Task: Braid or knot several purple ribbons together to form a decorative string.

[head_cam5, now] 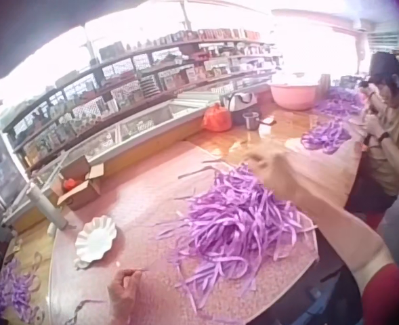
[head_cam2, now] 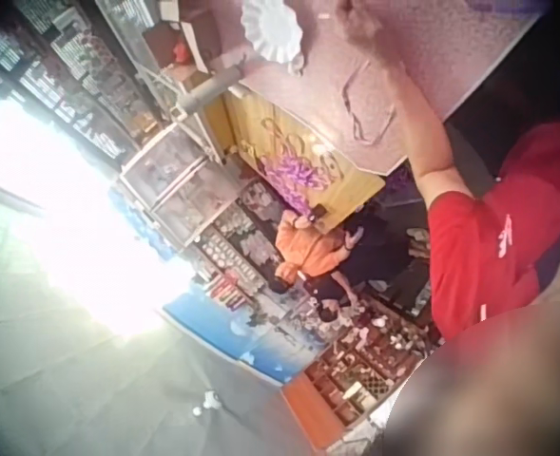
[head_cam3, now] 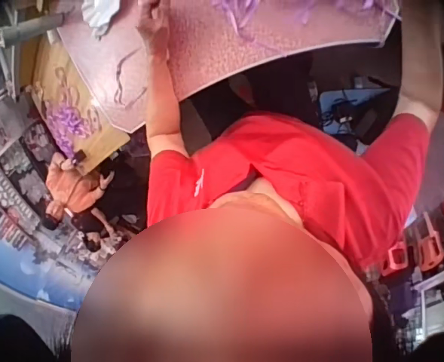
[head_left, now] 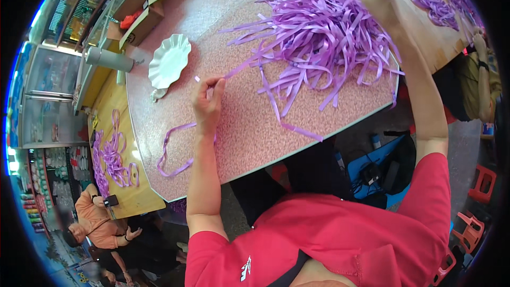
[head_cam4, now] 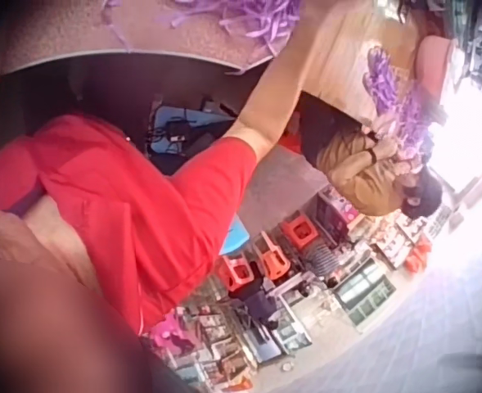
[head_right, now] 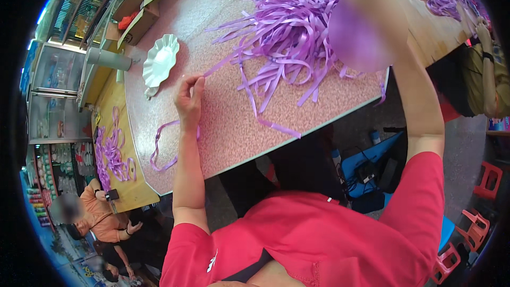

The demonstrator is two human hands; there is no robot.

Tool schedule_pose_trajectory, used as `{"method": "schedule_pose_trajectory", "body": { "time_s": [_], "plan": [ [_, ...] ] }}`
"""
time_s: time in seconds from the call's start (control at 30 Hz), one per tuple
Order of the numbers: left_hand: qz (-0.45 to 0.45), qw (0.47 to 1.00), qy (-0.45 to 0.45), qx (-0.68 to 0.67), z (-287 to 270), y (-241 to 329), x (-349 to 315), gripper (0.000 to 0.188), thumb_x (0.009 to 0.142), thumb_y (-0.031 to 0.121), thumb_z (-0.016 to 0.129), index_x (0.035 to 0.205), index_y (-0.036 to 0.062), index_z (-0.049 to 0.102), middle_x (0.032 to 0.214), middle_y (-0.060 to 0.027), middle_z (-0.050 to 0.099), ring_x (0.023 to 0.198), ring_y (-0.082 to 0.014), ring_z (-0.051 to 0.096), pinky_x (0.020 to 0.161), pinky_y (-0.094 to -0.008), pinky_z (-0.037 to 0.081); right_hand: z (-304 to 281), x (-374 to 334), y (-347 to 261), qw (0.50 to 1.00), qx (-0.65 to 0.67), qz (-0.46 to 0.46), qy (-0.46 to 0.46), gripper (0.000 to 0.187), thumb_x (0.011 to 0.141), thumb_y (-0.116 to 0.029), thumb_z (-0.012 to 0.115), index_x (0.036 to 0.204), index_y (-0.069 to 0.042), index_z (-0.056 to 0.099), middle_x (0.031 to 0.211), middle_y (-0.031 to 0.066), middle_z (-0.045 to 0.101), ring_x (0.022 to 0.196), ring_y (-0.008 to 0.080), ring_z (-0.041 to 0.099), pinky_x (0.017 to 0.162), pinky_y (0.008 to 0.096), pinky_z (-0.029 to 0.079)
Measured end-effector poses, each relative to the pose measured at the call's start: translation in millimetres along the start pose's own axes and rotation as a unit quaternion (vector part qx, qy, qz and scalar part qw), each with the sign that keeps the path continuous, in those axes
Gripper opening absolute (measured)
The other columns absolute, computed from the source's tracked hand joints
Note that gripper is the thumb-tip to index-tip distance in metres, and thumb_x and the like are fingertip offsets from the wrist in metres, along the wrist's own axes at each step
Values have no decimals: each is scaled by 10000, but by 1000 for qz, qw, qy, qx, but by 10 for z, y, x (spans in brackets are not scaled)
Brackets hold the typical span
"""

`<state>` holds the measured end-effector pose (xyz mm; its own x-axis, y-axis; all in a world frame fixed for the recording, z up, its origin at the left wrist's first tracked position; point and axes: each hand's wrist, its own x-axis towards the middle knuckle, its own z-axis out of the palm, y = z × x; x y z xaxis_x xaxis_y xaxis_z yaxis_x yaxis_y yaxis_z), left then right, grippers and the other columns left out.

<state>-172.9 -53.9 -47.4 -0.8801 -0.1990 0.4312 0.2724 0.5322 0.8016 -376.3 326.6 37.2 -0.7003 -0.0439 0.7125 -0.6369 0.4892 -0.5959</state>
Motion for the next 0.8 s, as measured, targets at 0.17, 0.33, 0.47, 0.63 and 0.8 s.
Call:
{"method": "schedule_pose_trajectory", "body": {
  "time_s": [0.17, 0.33, 0.47, 0.63, 0.8],
  "plan": [
    [89, 988, -44, 118, -18, 74, 6, 67, 880, 24, 700, 936, 13, 665, 827, -81, 651, 760, -173, 623, 688, -295, 484, 968, -519, -854, 936, 146, -165, -273, 195, 931, -92, 624, 1080, 24, 670, 1105, 162, 660, 1056, 265, 637, 930, 335, 527],
    [43, 997, -5, 61, 14, -9, 33, 76, 873, 1, 701, 937, 5, 660, 821, -74, 635, 733, -164, 599, 655, -285, 467, 1602, -951, -1244, 874, 243, -143, -396, 257, 911, -25, 599, 1159, 40, 616, 1137, 215, 612, 1077, 350, 611, 941, 394, 506],
    [18, 999, 5, 45, 36, -108, 50, 72, 884, 9, 699, 941, 1, 657, 802, -50, 604, 696, -136, 552, 623, -271, 444, 1830, -1186, -1199, 875, 315, -127, -346, 321, 892, 5, 593, 1213, 18, 586, 1088, 211, 610, 1035, 368, 615, 905, 405, 502],
    [-6, 999, 11, 44, 32, -77, 79, 77, 888, 28, 706, 942, 3, 657, 787, -33, 594, 680, -113, 533, 606, -260, 430, 1934, -1254, -1121, 871, 353, -89, -329, 340, 877, 30, 595, 1216, 5, 593, 1062, 191, 631, 994, 346, 636, 845, 395, 509],
    [25, 998, 24, 60, 45, -49, 114, 76, 882, 33, 713, 925, 8, 656, 775, -29, 599, 668, -101, 523, 592, -251, 421, 1938, -1235, -1114, 877, 361, -75, -307, 287, 871, 44, 600, 1156, 16, 626, 1023, 185, 663, 925, 306, 659, 778, 361, 518]
  ]
}}
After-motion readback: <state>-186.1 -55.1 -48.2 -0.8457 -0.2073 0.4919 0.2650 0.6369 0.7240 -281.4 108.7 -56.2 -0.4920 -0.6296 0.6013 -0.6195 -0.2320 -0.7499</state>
